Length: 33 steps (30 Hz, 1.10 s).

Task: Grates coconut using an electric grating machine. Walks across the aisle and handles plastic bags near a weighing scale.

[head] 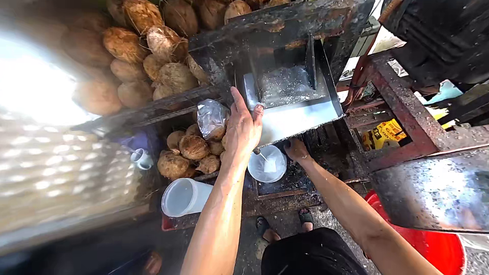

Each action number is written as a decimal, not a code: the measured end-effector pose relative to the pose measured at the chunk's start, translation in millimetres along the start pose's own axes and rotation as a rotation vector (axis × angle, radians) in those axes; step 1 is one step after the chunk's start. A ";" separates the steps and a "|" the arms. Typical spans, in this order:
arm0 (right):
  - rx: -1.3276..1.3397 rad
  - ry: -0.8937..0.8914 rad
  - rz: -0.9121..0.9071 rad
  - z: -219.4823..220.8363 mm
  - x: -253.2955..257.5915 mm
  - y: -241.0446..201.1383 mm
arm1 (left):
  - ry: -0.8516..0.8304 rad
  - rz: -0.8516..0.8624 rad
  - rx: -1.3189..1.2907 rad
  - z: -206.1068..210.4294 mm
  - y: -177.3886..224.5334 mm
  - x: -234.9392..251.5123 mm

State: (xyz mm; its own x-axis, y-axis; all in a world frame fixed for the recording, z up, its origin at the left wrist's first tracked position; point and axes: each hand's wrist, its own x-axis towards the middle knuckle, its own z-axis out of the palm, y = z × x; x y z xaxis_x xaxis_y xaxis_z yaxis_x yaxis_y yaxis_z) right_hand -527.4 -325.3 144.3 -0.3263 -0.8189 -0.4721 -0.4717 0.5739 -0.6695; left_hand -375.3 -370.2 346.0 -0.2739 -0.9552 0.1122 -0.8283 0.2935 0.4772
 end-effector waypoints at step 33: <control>2.022 -0.342 0.231 19.8 16.4 32.1 | 0.065 -0.033 0.042 30.7 -16.1 1.7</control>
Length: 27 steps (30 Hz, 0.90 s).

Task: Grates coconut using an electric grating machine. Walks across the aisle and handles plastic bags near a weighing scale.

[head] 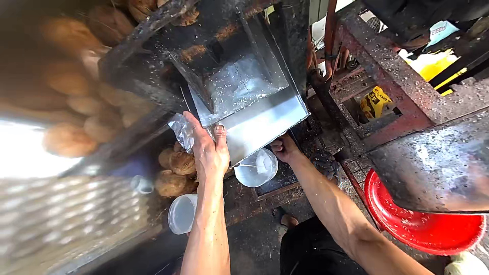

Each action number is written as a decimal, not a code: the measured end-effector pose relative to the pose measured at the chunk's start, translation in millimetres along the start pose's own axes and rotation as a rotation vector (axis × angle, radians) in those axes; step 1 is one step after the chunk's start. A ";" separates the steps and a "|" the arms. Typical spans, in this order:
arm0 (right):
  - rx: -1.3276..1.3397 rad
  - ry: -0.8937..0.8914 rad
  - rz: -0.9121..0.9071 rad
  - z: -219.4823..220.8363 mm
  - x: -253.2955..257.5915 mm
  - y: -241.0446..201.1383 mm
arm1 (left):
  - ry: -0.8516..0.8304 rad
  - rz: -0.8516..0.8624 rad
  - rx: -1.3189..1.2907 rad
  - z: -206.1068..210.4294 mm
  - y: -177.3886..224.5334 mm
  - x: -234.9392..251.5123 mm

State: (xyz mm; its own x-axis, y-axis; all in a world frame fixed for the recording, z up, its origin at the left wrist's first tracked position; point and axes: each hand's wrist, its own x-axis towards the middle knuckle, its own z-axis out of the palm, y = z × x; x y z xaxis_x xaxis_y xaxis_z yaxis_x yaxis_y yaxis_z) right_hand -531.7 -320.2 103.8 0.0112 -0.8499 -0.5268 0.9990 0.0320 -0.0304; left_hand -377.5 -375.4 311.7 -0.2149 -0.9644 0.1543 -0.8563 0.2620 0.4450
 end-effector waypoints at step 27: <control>-1.660 0.131 -0.515 1.2 -34.2 -12.2 | -0.029 0.000 -0.055 -1.5 1.9 0.4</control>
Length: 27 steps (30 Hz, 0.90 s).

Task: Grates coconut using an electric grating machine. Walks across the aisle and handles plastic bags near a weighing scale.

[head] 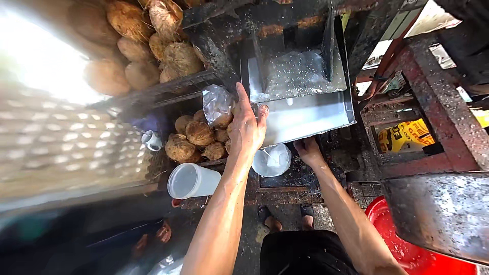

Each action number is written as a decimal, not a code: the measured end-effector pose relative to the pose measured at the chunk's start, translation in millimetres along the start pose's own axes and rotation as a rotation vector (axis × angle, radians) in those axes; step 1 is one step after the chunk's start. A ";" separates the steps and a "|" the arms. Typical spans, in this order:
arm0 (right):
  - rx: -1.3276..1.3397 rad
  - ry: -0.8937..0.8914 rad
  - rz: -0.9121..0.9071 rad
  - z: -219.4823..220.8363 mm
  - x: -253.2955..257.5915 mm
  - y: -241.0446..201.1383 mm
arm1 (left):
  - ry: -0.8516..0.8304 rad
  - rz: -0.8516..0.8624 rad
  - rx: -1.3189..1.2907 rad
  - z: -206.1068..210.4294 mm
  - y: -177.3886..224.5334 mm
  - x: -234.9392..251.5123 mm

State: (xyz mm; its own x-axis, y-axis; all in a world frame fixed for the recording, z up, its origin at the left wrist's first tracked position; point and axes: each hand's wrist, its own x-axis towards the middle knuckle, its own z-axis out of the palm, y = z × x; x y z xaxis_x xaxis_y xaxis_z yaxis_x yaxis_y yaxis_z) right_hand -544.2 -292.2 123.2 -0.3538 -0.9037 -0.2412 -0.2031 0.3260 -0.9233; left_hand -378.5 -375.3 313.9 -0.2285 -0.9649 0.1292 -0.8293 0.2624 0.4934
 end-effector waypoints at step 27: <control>1.056 0.017 -0.437 -75.2 -48.6 -72.1 | -0.015 -0.001 -0.137 6.7 -5.1 5.4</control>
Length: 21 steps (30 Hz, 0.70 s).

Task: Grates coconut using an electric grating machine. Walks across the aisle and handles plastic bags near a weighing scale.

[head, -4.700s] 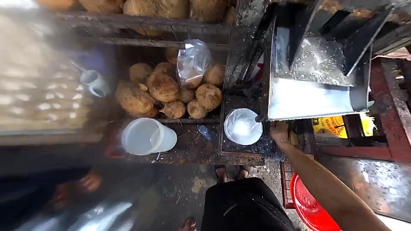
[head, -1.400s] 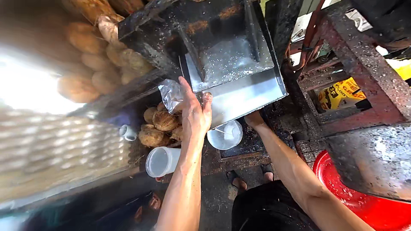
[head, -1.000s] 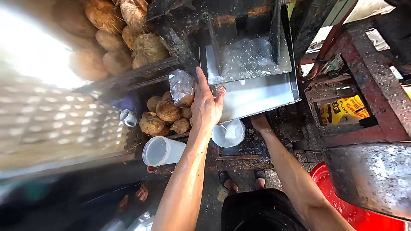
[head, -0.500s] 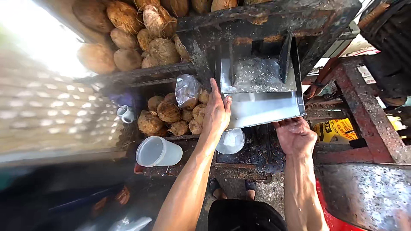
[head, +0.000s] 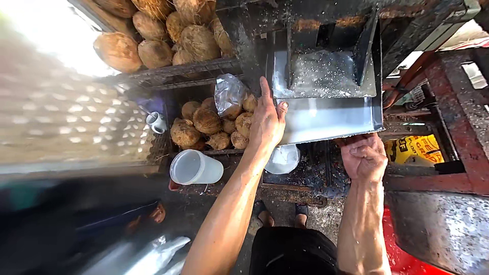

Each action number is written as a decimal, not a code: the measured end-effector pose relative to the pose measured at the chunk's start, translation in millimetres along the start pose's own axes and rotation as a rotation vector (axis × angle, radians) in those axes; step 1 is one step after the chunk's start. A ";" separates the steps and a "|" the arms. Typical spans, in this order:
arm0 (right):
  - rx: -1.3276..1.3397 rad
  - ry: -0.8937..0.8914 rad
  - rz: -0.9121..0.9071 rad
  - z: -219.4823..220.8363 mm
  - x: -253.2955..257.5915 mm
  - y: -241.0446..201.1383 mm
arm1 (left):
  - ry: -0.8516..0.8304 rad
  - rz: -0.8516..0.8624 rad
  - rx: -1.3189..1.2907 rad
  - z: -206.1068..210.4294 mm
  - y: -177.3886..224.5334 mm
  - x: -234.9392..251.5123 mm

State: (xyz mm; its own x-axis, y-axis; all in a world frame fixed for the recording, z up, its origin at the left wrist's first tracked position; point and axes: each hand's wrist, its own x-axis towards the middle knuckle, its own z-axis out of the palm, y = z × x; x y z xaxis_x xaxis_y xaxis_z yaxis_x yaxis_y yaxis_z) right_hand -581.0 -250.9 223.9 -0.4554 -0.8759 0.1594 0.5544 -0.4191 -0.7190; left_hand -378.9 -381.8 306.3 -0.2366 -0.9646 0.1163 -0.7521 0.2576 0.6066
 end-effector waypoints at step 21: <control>-0.017 -0.064 0.007 -0.6 1.3 -11.8 | 0.002 0.014 -0.015 -0.9 1.7 2.6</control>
State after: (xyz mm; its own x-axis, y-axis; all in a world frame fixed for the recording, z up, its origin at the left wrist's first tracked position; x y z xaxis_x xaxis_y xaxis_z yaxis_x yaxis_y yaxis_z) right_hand -588.6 -246.9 232.2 -0.4057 -0.8926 0.1966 0.5451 -0.4089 -0.7319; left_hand -380.2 -383.9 308.3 -0.2460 -0.9610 0.1264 -0.7395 0.2704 0.6165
